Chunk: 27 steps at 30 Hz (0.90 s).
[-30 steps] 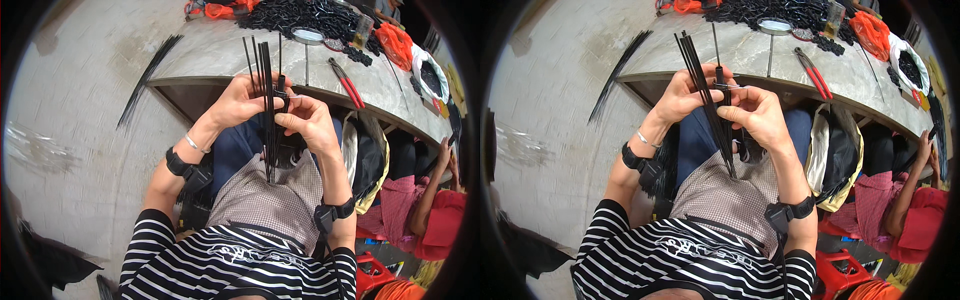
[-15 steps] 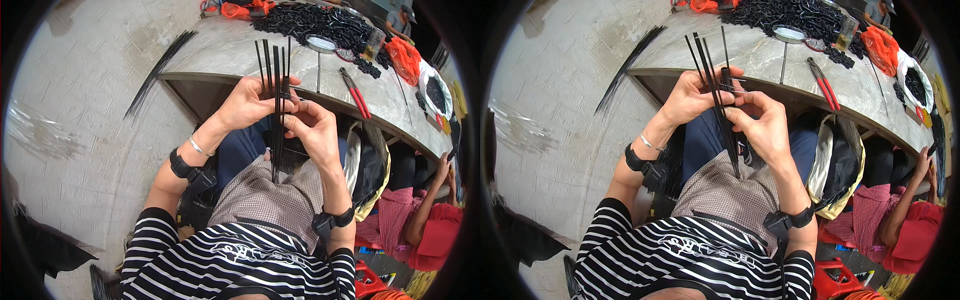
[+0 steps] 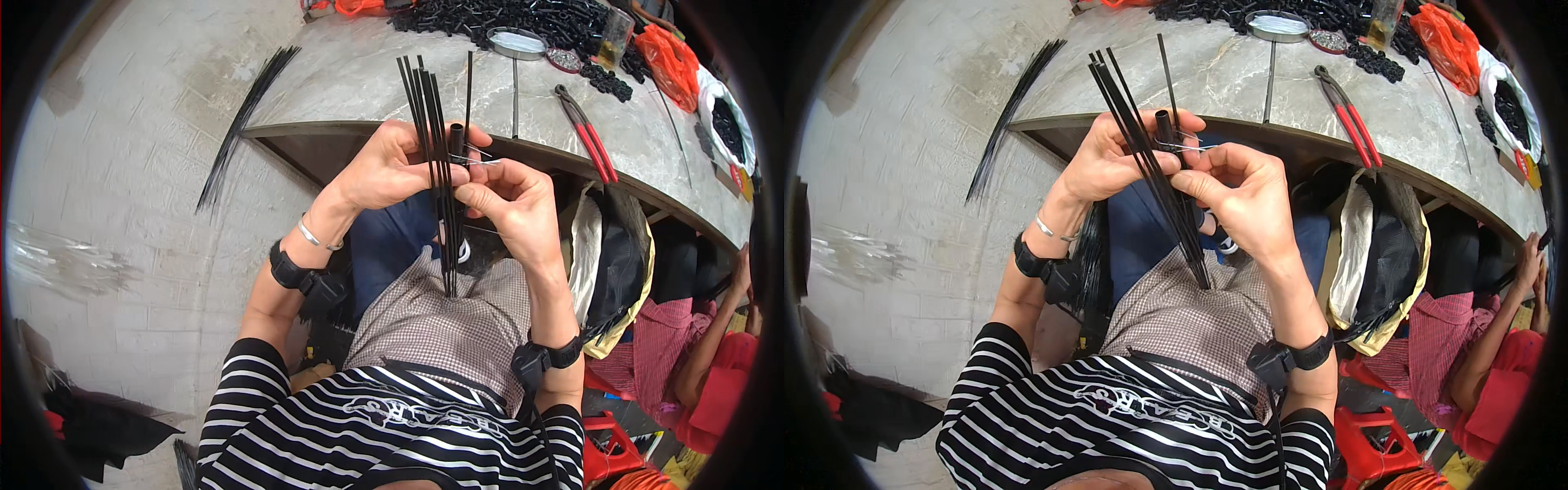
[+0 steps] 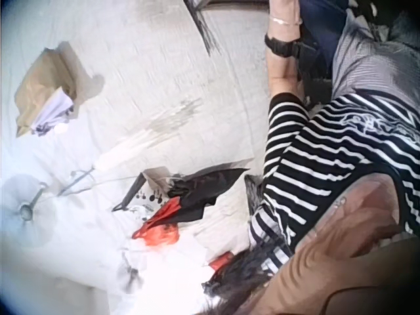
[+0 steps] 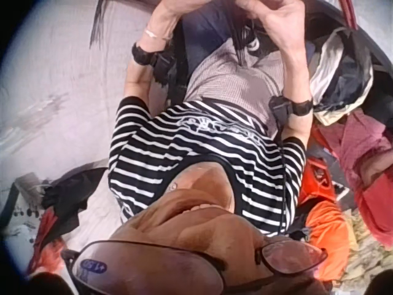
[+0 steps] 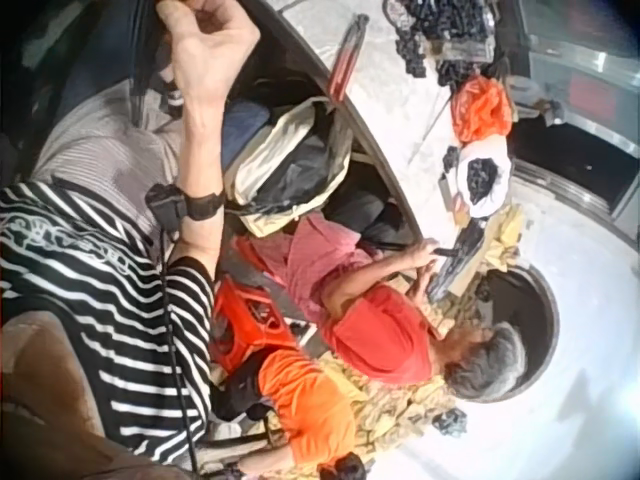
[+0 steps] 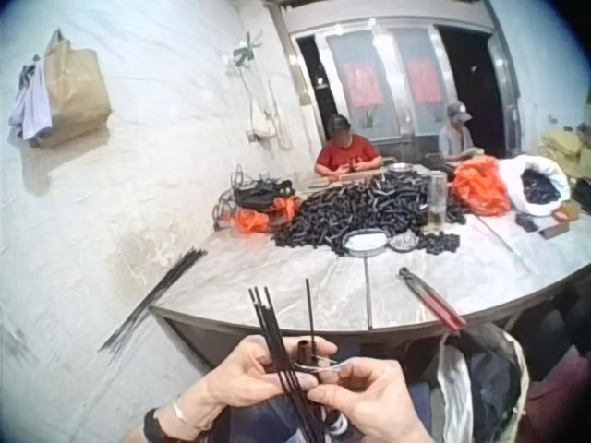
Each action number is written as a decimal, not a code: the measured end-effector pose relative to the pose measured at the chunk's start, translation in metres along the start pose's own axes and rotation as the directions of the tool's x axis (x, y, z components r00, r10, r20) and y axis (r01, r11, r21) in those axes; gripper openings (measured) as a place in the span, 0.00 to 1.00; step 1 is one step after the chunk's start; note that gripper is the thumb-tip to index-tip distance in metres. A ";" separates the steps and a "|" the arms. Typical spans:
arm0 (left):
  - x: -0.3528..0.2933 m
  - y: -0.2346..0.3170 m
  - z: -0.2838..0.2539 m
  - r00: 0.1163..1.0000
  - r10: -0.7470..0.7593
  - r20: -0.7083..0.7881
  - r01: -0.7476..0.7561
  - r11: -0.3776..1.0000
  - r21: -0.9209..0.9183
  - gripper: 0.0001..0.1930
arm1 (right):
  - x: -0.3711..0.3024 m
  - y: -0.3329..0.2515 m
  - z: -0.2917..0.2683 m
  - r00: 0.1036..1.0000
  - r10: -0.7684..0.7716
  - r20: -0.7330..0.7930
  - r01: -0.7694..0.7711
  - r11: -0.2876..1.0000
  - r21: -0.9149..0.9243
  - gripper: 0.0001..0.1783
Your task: Assemble umbrella ribs and plastic connectors to form the frame.
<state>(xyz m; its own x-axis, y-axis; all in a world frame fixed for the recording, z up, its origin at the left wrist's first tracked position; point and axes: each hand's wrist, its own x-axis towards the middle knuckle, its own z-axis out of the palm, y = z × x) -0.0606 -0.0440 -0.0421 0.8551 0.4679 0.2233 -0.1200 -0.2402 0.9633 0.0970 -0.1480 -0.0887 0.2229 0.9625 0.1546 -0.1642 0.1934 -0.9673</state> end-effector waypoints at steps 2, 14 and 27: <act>0.006 -0.004 -0.004 1.000 0.000 0.016 0.000 1.000 0.006 0.21 | 0.006 0.000 -0.001 1.000 0.007 0.001 -0.007 1.000 0.023 0.12; 0.018 -0.041 -0.001 0.972 -0.030 -0.233 -0.029 0.969 -0.247 0.20 | 0.018 0.014 0.006 0.980 -0.128 -0.153 0.125 0.992 -0.027 0.04; 0.002 -0.044 -0.018 0.991 0.053 -0.126 -0.077 0.977 -0.200 0.21 | 0.025 0.013 0.014 0.994 0.074 -0.083 -0.057 0.981 0.184 0.10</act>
<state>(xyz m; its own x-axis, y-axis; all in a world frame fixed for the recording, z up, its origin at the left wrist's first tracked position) -0.0626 -0.0172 -0.0812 0.7770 0.5583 0.2908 -0.2843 -0.1010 0.9534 0.0867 -0.1192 -0.0941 0.2889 0.9551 0.0658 -0.3506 0.1696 -0.9211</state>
